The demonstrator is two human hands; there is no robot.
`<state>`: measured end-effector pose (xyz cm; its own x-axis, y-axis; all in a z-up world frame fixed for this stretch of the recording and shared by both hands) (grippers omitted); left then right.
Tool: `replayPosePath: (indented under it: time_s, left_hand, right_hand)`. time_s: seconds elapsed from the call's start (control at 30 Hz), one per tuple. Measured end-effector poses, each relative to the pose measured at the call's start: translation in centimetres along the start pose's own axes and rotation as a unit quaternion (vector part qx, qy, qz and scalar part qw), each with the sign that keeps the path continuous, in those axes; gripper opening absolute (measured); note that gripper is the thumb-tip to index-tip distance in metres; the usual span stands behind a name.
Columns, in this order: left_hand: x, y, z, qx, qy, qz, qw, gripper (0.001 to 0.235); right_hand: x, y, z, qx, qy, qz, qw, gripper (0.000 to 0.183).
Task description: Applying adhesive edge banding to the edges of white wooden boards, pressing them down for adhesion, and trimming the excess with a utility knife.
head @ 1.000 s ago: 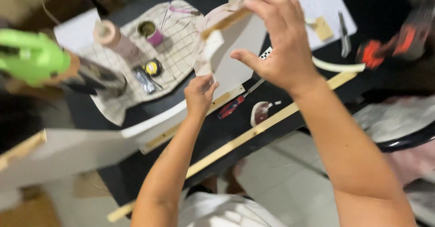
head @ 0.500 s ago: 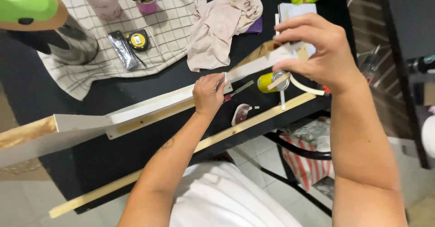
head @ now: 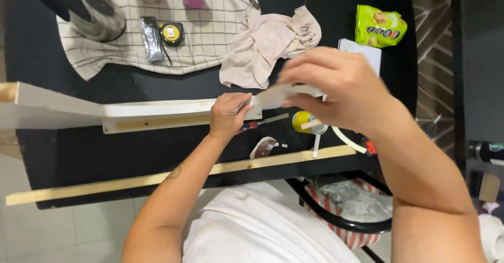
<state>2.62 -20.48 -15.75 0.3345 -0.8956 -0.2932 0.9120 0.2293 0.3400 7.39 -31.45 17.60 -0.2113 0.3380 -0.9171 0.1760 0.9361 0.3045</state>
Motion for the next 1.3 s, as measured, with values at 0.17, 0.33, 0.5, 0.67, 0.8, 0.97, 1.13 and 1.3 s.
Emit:
replayPosePath:
  time_s: [0.17, 0.33, 0.5, 0.67, 0.8, 0.97, 1.13, 1.3]
  left_hand:
    - [-0.4, 0.1, 0.4, -0.006, -0.033, 0.028, 0.999, 0.018]
    - [0.0, 0.0, 0.0, -0.002, -0.043, 0.033, 0.999, 0.020]
    - [0.6, -0.4, -0.6, 0.003, -0.029, 0.053, 0.998, 0.014]
    - [-0.1, -0.3, 0.1, 0.022, -0.019, 0.063, 0.998, 0.017]
    - [0.1, -0.3, 0.1, 0.017, -0.017, 0.059, 0.998, 0.022]
    - [0.2, -0.5, 0.8, 0.031, -0.043, 0.091, 0.994, 0.011]
    - [0.0, -0.5, 1.5, 0.031, -0.046, 0.110, 0.992, 0.007]
    - [0.4, -0.6, 0.6, -0.006, -0.078, 0.088, 0.993, 0.017]
  right_hand:
    - [1.9, 2.9, 0.4, -0.072, -0.071, -0.055, 0.993, 0.025]
    - [3.0, 4.7, 1.6, -0.086, -0.015, -0.077, 0.993, 0.029]
    - [4.7, 6.8, 1.7, -0.115, 0.013, -0.097, 0.989, 0.028]
    - [6.4, 9.0, 1.8, -0.139, 0.035, -0.117, 0.983, 0.020]
    - [7.1, 10.1, 2.5, -0.157, 0.027, -0.117, 0.980, 0.025]
    - [5.9, 10.1, 4.9, -0.110, 0.077, -0.115, 0.984, 0.030]
    - [4.0, 9.2, 5.2, -0.067, 0.099, -0.145, 0.982, 0.026]
    - [2.3, 7.9, 5.5, -0.037, 0.090, -0.154, 0.983, 0.022]
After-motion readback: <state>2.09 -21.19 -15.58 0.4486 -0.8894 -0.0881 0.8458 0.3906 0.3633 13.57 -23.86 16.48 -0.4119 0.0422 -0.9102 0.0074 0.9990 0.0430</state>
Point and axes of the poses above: each hand's wrist, its own y-axis towards the middle knuckle, its own x-axis out of the palm, z = x × y, the point moved 6 cm from there along y, towards the middle knuckle, and after that the axes turned 11 degrees about -x, right-handed, at the moved point
